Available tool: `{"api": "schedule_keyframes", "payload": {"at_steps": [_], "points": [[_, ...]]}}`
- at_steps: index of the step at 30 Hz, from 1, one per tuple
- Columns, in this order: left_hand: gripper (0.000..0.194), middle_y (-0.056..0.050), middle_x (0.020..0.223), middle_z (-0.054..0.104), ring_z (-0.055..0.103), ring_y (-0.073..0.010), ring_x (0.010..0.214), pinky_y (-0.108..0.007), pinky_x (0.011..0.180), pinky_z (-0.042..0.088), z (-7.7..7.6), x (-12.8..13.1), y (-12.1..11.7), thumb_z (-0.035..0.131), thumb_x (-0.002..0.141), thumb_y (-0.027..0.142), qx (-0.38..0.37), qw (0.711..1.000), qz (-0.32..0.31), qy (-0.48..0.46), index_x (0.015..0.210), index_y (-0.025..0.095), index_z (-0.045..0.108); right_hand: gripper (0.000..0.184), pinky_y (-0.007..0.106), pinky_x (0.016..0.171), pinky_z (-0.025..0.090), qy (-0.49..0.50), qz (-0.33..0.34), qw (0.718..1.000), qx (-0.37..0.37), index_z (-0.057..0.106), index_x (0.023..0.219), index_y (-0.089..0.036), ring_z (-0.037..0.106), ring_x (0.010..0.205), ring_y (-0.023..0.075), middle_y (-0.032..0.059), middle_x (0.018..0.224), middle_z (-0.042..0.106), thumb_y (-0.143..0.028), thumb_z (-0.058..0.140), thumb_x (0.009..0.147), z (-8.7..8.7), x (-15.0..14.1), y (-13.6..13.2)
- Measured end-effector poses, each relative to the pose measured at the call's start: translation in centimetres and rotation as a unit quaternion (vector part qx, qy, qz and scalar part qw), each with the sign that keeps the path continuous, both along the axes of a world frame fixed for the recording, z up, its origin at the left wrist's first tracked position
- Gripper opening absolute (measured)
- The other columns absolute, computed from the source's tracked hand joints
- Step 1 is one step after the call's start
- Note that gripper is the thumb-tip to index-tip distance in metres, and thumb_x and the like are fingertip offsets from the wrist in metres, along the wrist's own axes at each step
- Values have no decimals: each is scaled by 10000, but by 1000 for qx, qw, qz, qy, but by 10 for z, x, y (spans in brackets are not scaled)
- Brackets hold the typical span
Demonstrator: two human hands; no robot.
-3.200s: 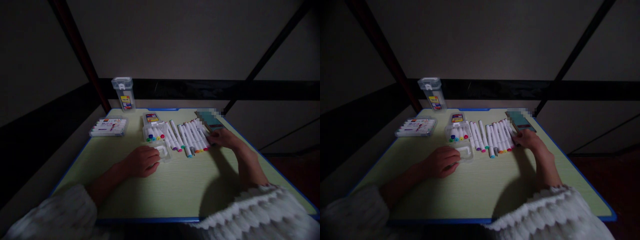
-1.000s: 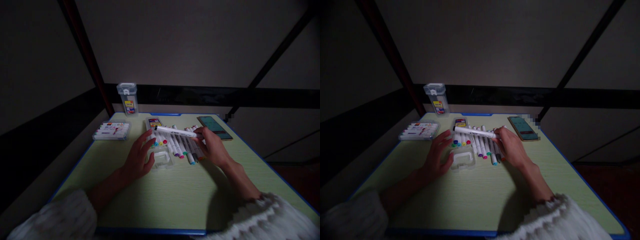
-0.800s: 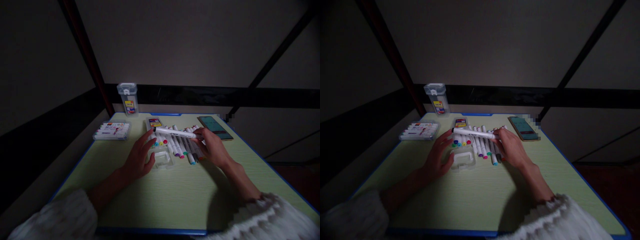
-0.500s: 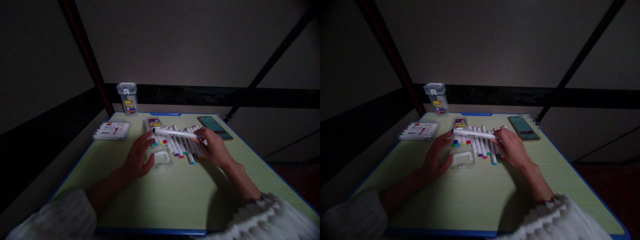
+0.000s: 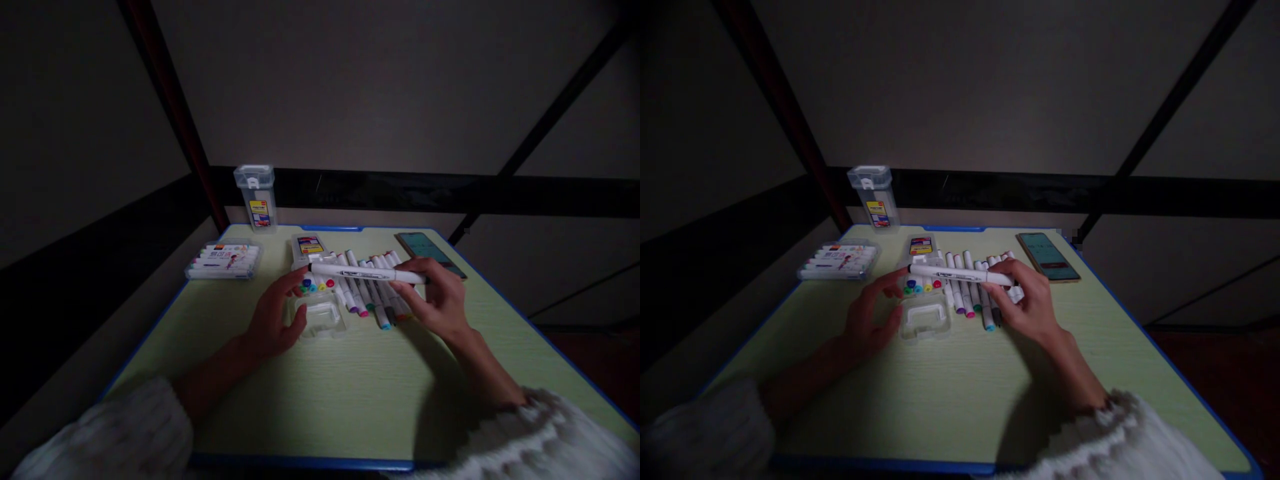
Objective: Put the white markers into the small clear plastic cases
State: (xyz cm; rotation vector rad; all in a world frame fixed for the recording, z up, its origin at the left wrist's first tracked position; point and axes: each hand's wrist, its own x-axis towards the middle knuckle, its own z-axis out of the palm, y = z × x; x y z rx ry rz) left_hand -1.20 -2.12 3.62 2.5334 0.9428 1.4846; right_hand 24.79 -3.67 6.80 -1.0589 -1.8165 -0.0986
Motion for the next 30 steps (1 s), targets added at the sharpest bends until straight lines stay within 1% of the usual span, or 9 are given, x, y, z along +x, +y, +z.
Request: {"api": "schedule_keyframes", "payload": {"at_steps": [2,5,7,9,14,17,20,25,30], "points": [[472,-16,854,597,538,-108,640,-263,658,493,1,1,-1,475,778,140,-14,1000,0,-5,1243,170,405,141,298,540,445,45,4,999,-13,552,756,-224,553,588,166,17,654,601,-358,581,787,2,-4,-2],[481,46,674,500,485,-89,557,-227,593,464,0,2,-3,492,770,146,-34,999,-2,-8,1244,165,414,179,282,504,437,121,21,992,-18,553,718,-223,543,560,157,8,626,588,-383,630,744,5,-10,-4],[486,60,637,457,462,-83,526,-216,560,445,-1,2,-3,499,767,152,-47,999,-9,-3,1245,163,415,177,278,505,444,174,32,984,-19,561,720,-222,555,570,157,9,640,597,-369,659,721,6,-12,-4],[492,63,622,447,446,-81,504,-215,535,430,-3,2,-4,501,766,156,-61,998,-17,7,1250,165,412,170,284,526,458,218,41,975,-23,576,741,-221,576,606,166,16,677,614,-353,678,706,5,-14,-4],[496,70,591,432,415,-82,471,-216,494,396,-7,2,-3,503,767,160,-89,996,-24,17,1254,170,410,143,315,563,486,290,68,954,-32,617,806,-230,616,712,198,33,769,647,-317,682,713,-2,-16,-3],[492,75,574,413,394,-81,455,-212,477,374,-8,3,-3,498,770,164,-101,994,-26,20,1254,168,412,136,325,559,498,299,65,952,-26,631,824,-234,625,721,202,37,792,658,-290,687,714,-3,-20,-5],[475,78,572,398,388,-78,453,-206,482,371,-9,3,-2,491,776,159,-106,994,-6,22,1245,177,415,124,306,545,504,292,55,955,-12,636,803,-220,625,683,183,28,763,657,-262,697,704,-2,-25,-7],[493,85,577,397,387,-67,446,-191,487,365,-8,3,-1,486,780,144,-110,994,23,13,1261,183,389,129,249,562,498,292,80,953,3,643,802,-217,620,670,137,3,758,655,-189,703,691,-2,-32,-7],[527,85,555,368,387,-76,448,-198,490,369,-8,2,-1,482,785,151,-113,993,39,26,1300,178,373,116,255,566,490,243,88,966,-2,639,795,-210,617,677,146,8,753,659,-182,696,698,-4,-34,-7]]}}
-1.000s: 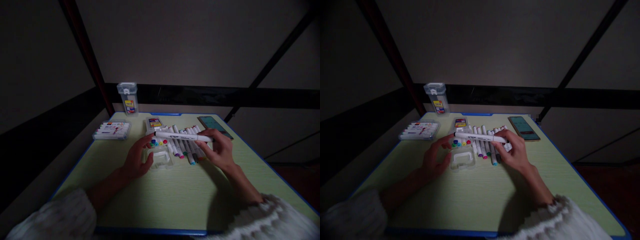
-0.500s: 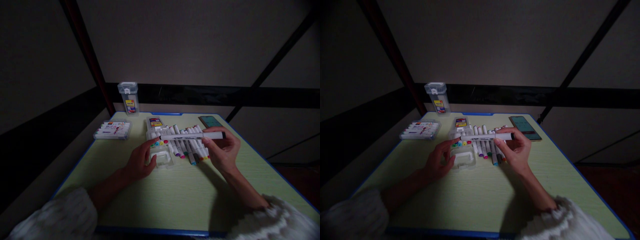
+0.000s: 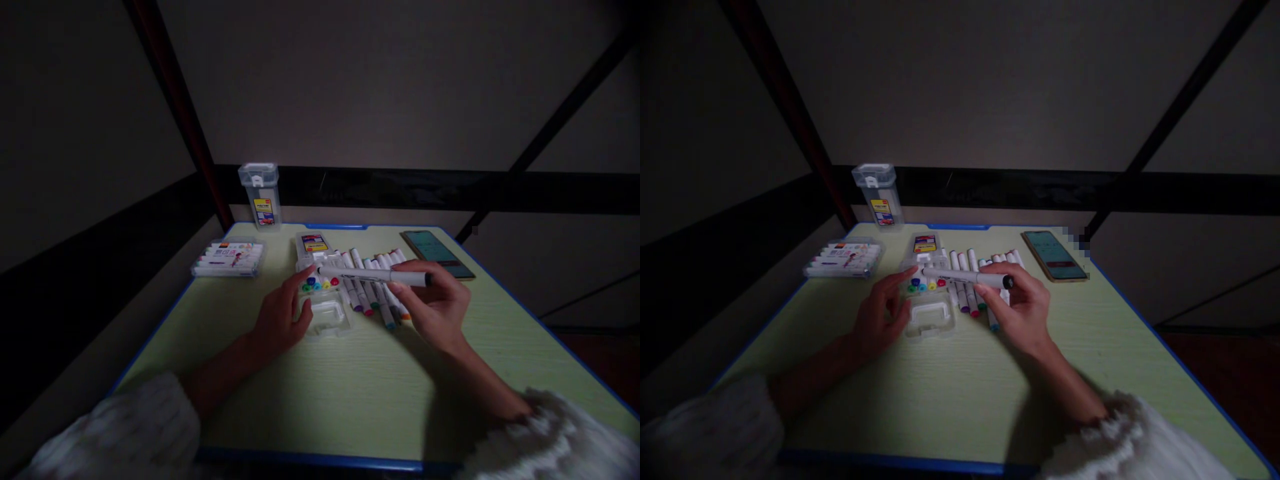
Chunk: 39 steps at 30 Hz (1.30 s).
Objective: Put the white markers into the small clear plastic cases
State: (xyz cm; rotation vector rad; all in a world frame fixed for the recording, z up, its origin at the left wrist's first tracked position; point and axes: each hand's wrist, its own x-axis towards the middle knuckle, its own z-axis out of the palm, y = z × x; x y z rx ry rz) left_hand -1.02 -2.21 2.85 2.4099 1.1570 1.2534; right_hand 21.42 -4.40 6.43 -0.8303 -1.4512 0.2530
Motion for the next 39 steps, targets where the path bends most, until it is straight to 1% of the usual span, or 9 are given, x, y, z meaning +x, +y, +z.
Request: {"api": "schedule_keyframes", "payload": {"at_steps": [7,12,15,17,19,21,25,30,39], "points": [[517,81,556,364,394,-83,471,-199,506,383,-1,0,0,475,791,136,45,999,-24,17,1297,165,376,141,228,586,454,-88,32,996,-12,635,834,-228,591,659,114,-27,736,659,-149,679,726,-11,-1,3],[505,67,581,455,424,-86,474,-208,519,421,-3,-1,1,467,792,135,72,996,-36,33,1287,156,373,150,222,585,452,-106,47,993,-39,630,851,-239,584,656,108,-36,740,657,-169,685,730,-15,-3,3],[488,-32,861,628,513,-89,543,-231,578,478,-4,0,2,454,797,108,115,990,-72,32,1273,163,359,134,227,580,455,-110,56,991,-56,630,840,-234,582,659,114,-28,746,659,-188,688,729,-15,-5,2],[466,-130,1146,586,612,-129,762,-268,696,516,-3,1,3,444,796,72,154,981,-113,36,1247,161,367,115,230,567,454,-114,65,988,-77,628,832,-226,577,653,117,-21,746,655,-198,683,734,-15,-6,1],[442,-169,1255,521,580,-191,1037,-320,819,512,-2,3,2,443,789,48,183,972,-138,58,1216,151,393,107,237,563,455,-116,72,986,-94,628,835,-219,572,652,122,-12,754,651,-211,677,740,-16,-8,1],[426,-178,1271,506,530,-210,1132,-344,867,500,0,4,1,449,783,41,202,965,-150,78,1197,139,416,116,241,558,452,-119,76,985,-104,629,850,-217,567,651,123,-6,763,647,-222,674,744,-17,-9,0],[431,-189,1303,472,567,-183,1061,-321,846,509,1,4,-1,446,781,33,217,958,-165,90,1201,123,423,122,235,535,436,-129,89,982,-108,630,866,-218,554,637,119,-10,738,629,-225,667,750,-17,-12,0],[443,-193,1331,433,511,-205,1151,-336,875,500,1,4,-2,435,791,51,243,946,-185,106,1229,113,406,114,242,554,437,-142,99,979,-112,640,867,-211,558,655,124,-6,723,623,-208,655,754,-15,-13,-1],[463,-202,1346,420,442,-222,1230,-339,932,478,6,6,-5,450,783,41,239,943,-197,121,1241,91,407,179,249,553,438,-159,101,972,-140,651,927,-189,552,638,122,3,727,632,-165,577,766,-14,-17,-4]]}}
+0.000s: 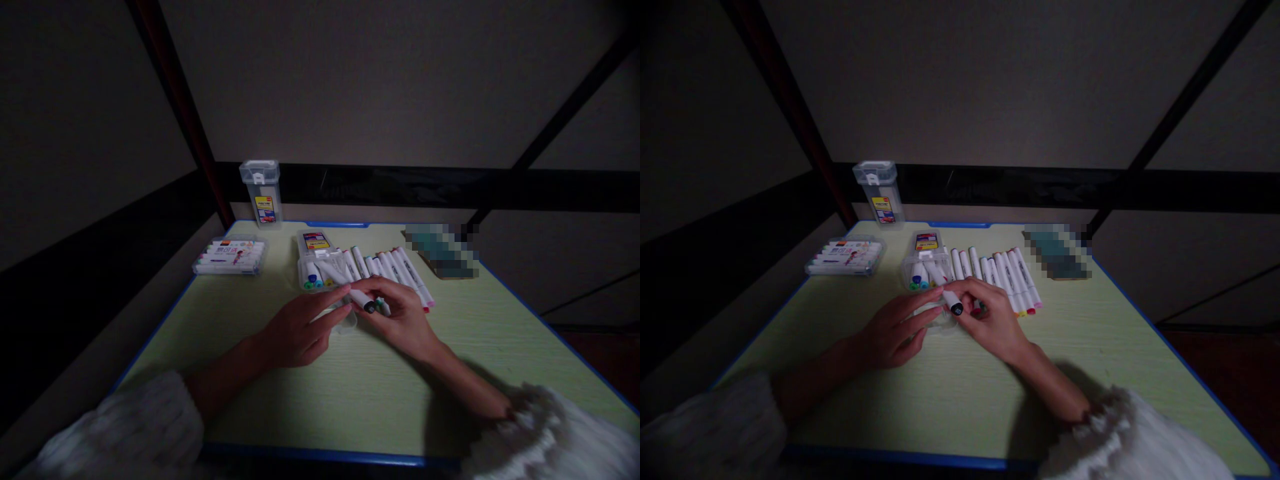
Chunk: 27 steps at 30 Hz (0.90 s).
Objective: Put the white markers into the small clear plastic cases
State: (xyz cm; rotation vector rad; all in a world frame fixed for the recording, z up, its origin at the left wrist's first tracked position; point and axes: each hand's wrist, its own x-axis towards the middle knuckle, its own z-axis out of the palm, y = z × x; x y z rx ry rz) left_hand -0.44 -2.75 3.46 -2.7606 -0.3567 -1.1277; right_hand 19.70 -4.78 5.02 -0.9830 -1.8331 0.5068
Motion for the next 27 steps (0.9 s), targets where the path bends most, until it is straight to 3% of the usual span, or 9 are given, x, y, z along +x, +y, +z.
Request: {"api": "schedule_keyframes", "payload": {"at_steps": [11,19,27], "points": [[537,-196,1361,412,444,-227,1236,-363,932,484,-5,0,3,429,795,55,-26,1000,-5,2,1316,121,318,217,231,513,420,4,-2,999,-46,636,958,-162,521,581,111,-3,674,607,-166,558,756,-1,-2,0],[535,-190,1338,439,427,-219,1246,-365,954,467,-5,1,4,432,792,56,-39,999,-2,-3,1316,103,332,245,226,536,445,2,17,997,-73,591,1000,-159,574,645,122,16,741,633,-139,535,762,0,-4,1],[604,-193,1356,421,417,-237,1254,-386,936,470,-4,1,4,411,806,69,-41,999,11,20,1382,115,232,246,224,542,442,3,52,995,-88,492,1067,-168,574,673,117,23,800,629,-180,499,821,-3,-4,-1]]}}
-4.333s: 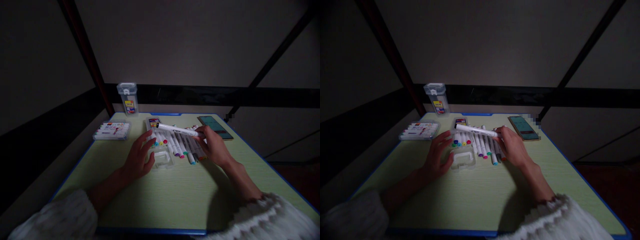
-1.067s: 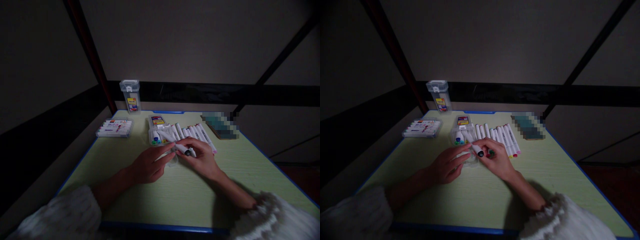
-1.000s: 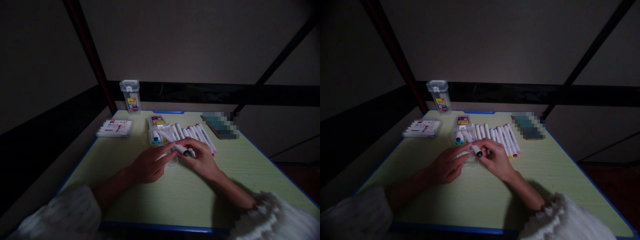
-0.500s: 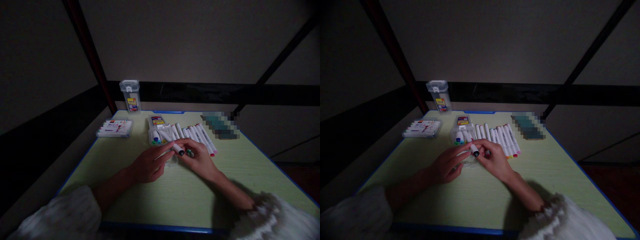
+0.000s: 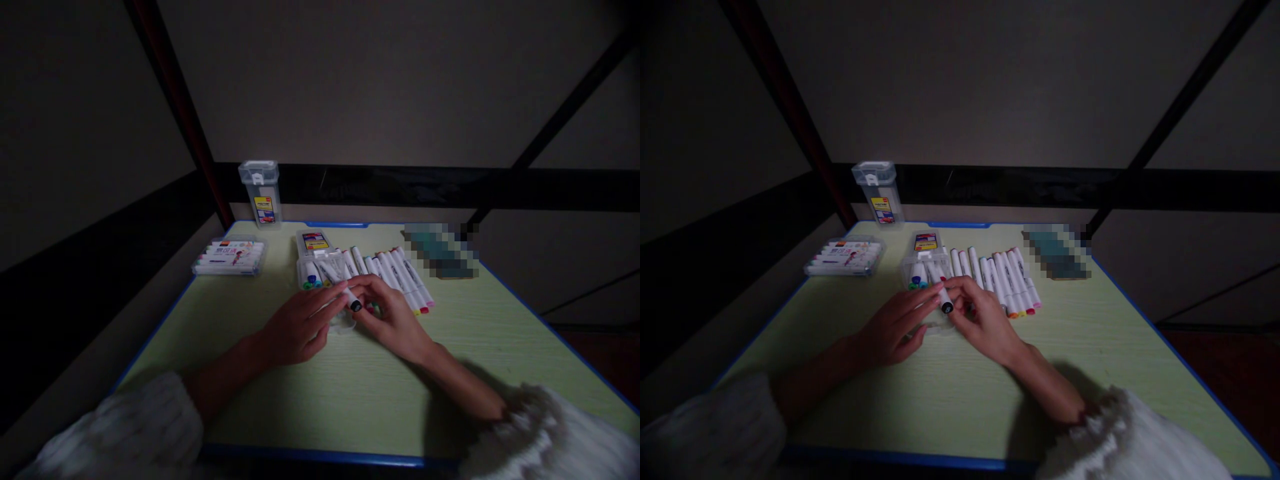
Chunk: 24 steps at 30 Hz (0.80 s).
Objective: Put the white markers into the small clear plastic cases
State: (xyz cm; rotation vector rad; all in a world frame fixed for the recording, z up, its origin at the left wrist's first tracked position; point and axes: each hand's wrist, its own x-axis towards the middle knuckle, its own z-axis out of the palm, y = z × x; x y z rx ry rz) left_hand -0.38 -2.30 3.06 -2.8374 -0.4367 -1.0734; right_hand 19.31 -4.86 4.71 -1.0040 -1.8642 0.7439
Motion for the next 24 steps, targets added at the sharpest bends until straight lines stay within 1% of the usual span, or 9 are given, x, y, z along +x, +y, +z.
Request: {"api": "schedule_keyframes", "payload": {"at_steps": [4,9,13,17,21,24], "points": [[616,-188,1365,412,418,-242,1254,-391,922,475,0,1,1,401,812,73,0,1000,-1,7,1393,131,203,208,224,555,442,1,19,1000,19,438,1038,-177,561,663,113,11,768,596,-189,490,837,-3,0,0],[625,-192,1349,425,436,-244,1236,-384,920,476,1,1,0,420,805,65,8,1000,-3,1,1390,126,206,251,214,558,432,-14,36,998,53,368,1080,-195,558,678,112,8,798,586,-172,475,854,-7,0,-1],[625,-206,1356,403,437,-263,1232,-394,915,478,-1,0,0,433,803,71,7,1000,6,8,1386,129,216,190,222,560,434,-47,25,995,84,409,1032,-200,556,653,116,4,778,591,-172,473,855,-7,1,-2],[627,-204,1352,402,441,-266,1225,-398,925,474,-2,0,0,435,802,74,-3,1000,11,16,1388,137,223,116,215,507,407,-86,-1,990,114,467,966,-203,526,573,109,-16,705,578,-184,470,852,-6,1,-2],[623,-200,1355,396,444,-267,1220,-405,921,478,-2,0,1,437,807,84,-8,1000,16,17,1389,146,224,110,220,509,414,-83,-23,986,140,498,951,-205,524,561,109,-19,687,579,-179,468,848,-4,0,-2],[623,-200,1358,389,437,-263,1224,-403,929,476,-3,-1,1,434,807,83,-9,1000,20,16,1389,137,220,122,223,520,425,-76,-33,986,143,507,950,-202,531,577,110,-11,712,589,-168,482,836,-3,0,-2]]}}
